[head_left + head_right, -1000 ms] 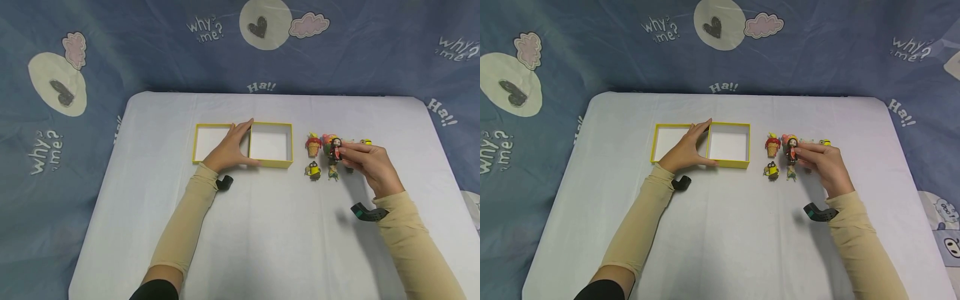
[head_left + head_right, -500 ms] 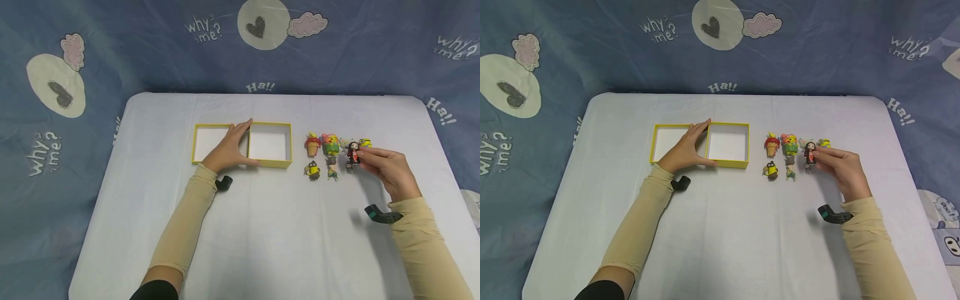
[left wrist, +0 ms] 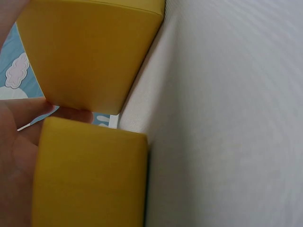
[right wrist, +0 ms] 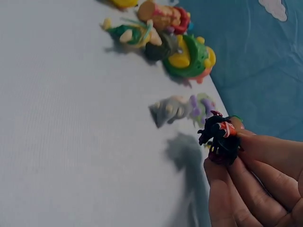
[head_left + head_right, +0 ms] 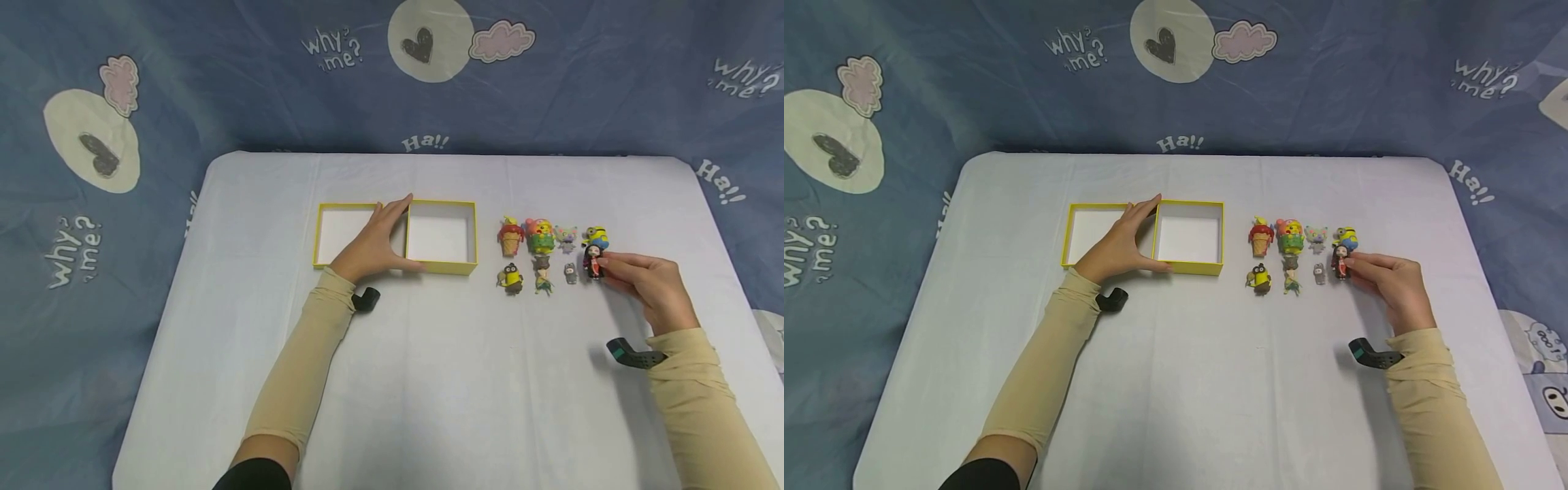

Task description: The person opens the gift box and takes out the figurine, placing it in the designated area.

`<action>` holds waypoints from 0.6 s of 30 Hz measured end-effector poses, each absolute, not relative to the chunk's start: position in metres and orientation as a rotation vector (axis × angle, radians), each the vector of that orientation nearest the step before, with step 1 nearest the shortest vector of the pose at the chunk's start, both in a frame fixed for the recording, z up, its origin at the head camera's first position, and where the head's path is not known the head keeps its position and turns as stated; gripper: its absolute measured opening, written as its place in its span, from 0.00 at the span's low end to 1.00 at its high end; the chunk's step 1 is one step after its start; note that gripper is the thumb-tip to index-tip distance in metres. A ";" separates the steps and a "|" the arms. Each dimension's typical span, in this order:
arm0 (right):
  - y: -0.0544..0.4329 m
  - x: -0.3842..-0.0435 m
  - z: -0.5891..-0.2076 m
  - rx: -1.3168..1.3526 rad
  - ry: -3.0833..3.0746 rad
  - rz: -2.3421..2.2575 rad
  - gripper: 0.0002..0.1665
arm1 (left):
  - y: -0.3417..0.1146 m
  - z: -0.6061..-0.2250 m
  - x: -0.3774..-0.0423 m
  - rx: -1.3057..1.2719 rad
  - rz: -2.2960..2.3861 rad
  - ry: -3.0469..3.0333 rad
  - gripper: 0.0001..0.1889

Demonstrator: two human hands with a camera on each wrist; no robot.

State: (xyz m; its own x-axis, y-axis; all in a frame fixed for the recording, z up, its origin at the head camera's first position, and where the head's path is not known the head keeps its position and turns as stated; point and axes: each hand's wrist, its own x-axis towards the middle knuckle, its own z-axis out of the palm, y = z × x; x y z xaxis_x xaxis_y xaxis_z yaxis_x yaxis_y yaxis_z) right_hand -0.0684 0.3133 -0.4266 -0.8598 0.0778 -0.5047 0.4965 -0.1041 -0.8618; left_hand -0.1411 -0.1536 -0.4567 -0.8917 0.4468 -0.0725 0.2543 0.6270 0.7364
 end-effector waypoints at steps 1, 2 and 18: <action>0.314 -0.068 -0.427 0.642 1.897 -2.017 0.10 | -0.154 -0.457 -0.141 0.574 1.122 2.602 0.72; 0.315 -0.068 -0.428 0.648 1.914 -1.997 0.10 | -0.154 -0.457 -0.141 0.574 1.122 2.602 0.72; 0.321 -0.068 -0.435 0.640 2.086 -1.793 0.13 | -0.154 -0.459 -0.142 0.571 1.126 2.602 0.72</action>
